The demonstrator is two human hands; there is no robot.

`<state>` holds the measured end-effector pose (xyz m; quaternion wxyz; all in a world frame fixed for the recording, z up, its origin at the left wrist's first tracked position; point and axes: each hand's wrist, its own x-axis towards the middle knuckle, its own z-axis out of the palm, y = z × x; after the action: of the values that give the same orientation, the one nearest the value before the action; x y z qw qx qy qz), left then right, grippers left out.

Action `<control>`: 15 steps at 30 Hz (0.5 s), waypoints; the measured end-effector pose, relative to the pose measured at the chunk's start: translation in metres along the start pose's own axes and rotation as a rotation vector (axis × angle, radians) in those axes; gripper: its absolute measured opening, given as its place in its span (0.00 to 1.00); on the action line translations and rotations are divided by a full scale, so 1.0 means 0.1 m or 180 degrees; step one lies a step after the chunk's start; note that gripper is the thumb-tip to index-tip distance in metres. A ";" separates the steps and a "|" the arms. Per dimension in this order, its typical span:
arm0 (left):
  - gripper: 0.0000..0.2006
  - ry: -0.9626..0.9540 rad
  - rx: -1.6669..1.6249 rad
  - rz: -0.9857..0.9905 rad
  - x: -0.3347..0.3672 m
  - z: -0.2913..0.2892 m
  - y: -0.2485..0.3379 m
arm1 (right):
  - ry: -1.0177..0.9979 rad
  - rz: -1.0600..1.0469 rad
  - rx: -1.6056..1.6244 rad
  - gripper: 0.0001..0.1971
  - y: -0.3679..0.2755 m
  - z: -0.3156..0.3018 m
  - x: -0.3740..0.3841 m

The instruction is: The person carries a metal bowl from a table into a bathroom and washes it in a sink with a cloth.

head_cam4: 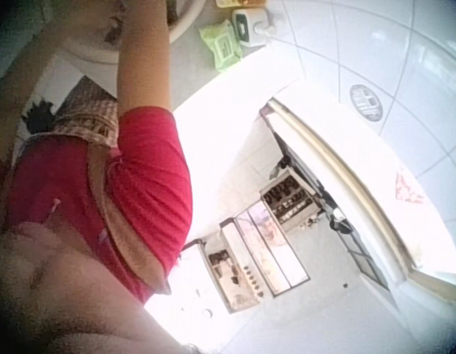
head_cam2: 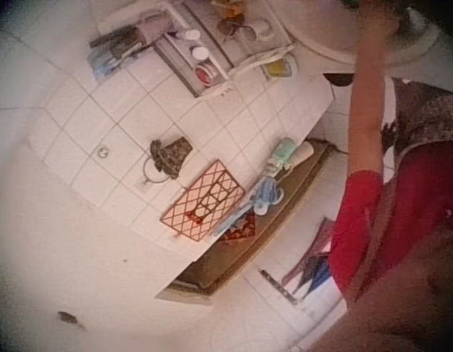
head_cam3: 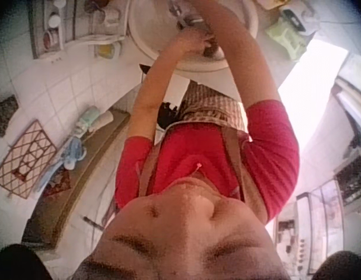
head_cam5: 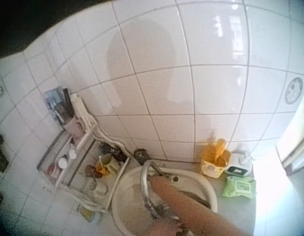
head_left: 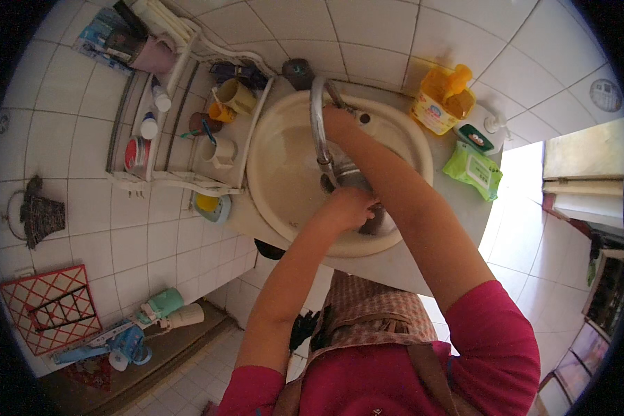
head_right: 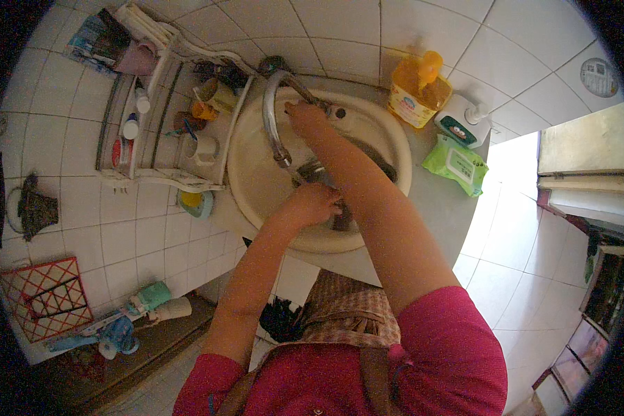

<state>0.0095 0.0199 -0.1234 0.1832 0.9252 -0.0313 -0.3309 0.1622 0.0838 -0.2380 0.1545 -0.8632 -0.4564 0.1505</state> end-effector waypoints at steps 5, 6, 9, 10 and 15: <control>0.23 0.0138 -0.0677 -0.0120 -0.23 0.05 -0.03 | -0.0093 0.0197 0.0037 0.24 -0.09 0.00 -0.01; 0.23 0.0119 -0.0802 -0.0245 -0.30 0.11 -0.08 | -0.0114 0.0150 0.0193 0.24 -0.20 -0.13 -0.10; 0.20 0.0643 -0.1620 -0.0299 -0.38 0.37 -0.23 | 0.0263 -0.0003 0.0348 0.23 -0.09 -0.05 -0.15; 0.20 0.0682 -0.1564 -0.0308 -0.38 0.36 -0.23 | 0.0446 -0.0098 0.0353 0.22 -0.03 0.04 -0.15; 0.17 0.0668 -0.1409 -0.0576 -0.47 0.15 -0.14 | 0.1143 -0.0677 0.0956 0.17 0.19 0.16 -0.33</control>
<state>-0.0371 0.0366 -0.1108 0.3530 0.8909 0.1439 -0.2470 0.1516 0.0482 -0.2566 0.3746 -0.7906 -0.4824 0.0438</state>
